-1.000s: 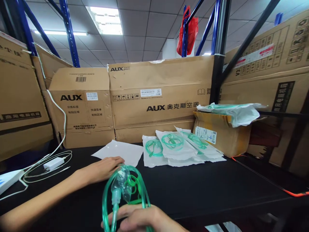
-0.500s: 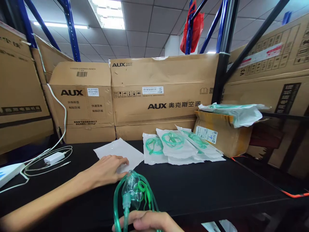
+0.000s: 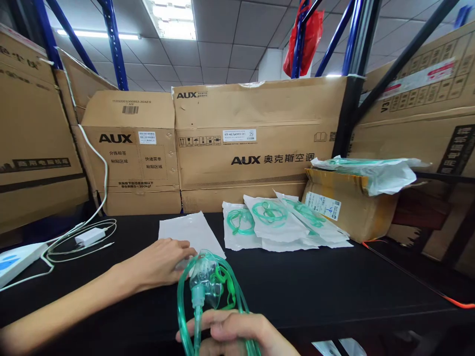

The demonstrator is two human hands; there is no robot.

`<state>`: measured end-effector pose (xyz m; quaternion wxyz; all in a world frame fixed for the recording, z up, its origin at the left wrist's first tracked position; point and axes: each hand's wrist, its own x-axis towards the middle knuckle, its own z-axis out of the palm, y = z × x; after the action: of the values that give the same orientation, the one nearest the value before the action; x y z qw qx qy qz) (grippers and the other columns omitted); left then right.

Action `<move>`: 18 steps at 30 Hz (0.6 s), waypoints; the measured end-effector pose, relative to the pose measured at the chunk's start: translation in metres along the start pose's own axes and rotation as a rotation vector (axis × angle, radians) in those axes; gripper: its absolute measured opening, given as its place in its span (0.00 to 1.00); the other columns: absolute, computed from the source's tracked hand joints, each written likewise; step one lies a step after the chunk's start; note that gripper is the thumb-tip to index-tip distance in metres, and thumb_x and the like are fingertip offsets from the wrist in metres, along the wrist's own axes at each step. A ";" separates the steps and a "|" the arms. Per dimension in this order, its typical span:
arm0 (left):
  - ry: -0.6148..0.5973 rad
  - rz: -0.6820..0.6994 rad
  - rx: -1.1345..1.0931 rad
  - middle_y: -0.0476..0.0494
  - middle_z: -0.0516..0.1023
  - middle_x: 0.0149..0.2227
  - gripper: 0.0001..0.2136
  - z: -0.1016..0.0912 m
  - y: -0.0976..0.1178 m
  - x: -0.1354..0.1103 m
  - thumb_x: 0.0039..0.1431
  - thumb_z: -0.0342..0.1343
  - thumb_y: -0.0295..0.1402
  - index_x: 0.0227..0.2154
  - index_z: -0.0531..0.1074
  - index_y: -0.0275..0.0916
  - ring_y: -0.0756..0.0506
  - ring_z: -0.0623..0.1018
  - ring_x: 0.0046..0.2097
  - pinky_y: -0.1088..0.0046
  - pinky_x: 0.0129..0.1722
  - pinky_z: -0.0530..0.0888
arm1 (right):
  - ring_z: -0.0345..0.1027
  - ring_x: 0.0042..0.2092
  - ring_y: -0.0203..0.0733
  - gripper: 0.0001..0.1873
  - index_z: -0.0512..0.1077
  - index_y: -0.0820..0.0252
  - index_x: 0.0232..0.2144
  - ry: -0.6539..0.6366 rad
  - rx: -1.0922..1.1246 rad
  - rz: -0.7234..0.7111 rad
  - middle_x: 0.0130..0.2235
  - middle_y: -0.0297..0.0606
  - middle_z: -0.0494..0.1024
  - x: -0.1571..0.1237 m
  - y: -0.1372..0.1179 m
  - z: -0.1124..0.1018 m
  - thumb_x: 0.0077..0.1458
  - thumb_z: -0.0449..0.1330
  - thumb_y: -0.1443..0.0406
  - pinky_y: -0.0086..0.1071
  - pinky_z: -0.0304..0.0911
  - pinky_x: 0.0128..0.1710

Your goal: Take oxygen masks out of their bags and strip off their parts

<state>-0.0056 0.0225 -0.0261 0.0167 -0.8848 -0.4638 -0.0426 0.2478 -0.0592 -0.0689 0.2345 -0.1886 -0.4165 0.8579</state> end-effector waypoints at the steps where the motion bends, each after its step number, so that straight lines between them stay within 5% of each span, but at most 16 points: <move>1: 0.010 0.009 -0.012 0.35 0.81 0.39 0.11 0.000 0.003 -0.001 0.61 0.53 0.29 0.41 0.80 0.37 0.36 0.81 0.37 0.61 0.39 0.75 | 0.75 0.39 0.40 0.29 0.78 0.75 0.52 0.020 0.020 -0.016 0.37 0.46 0.82 0.002 0.000 0.004 0.52 0.63 0.60 0.27 0.64 0.41; 4: 0.031 0.032 -0.103 0.43 0.74 0.28 0.11 -0.003 0.011 -0.007 0.63 0.50 0.26 0.26 0.74 0.36 0.46 0.73 0.27 0.71 0.30 0.69 | 0.73 0.34 0.38 0.28 0.80 0.78 0.48 0.030 0.066 -0.036 0.33 0.46 0.81 0.012 0.002 0.012 0.47 0.63 0.62 0.25 0.63 0.36; 9: 0.050 0.049 -0.363 0.55 0.61 0.20 0.15 -0.008 0.016 -0.019 0.67 0.46 0.31 0.25 0.70 0.37 0.52 0.59 0.23 0.78 0.21 0.58 | 0.75 0.35 0.38 0.22 0.80 0.73 0.41 0.012 0.067 0.005 0.37 0.47 0.82 0.031 -0.001 0.016 0.43 0.62 0.66 0.27 0.63 0.38; 18: 0.120 -0.056 -0.550 0.50 0.78 0.28 0.22 0.007 0.006 -0.019 0.73 0.44 0.41 0.33 0.79 0.37 0.48 0.71 0.30 0.76 0.30 0.66 | 0.75 0.29 0.38 0.24 0.77 0.68 0.39 0.226 0.166 0.126 0.31 0.46 0.81 0.023 0.010 0.000 0.62 0.57 0.50 0.25 0.59 0.29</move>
<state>-0.0107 0.0037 -0.0348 -0.1978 -0.8388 -0.4572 -0.2198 0.2265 -0.0516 -0.0805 0.2403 -0.2900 -0.3024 0.8756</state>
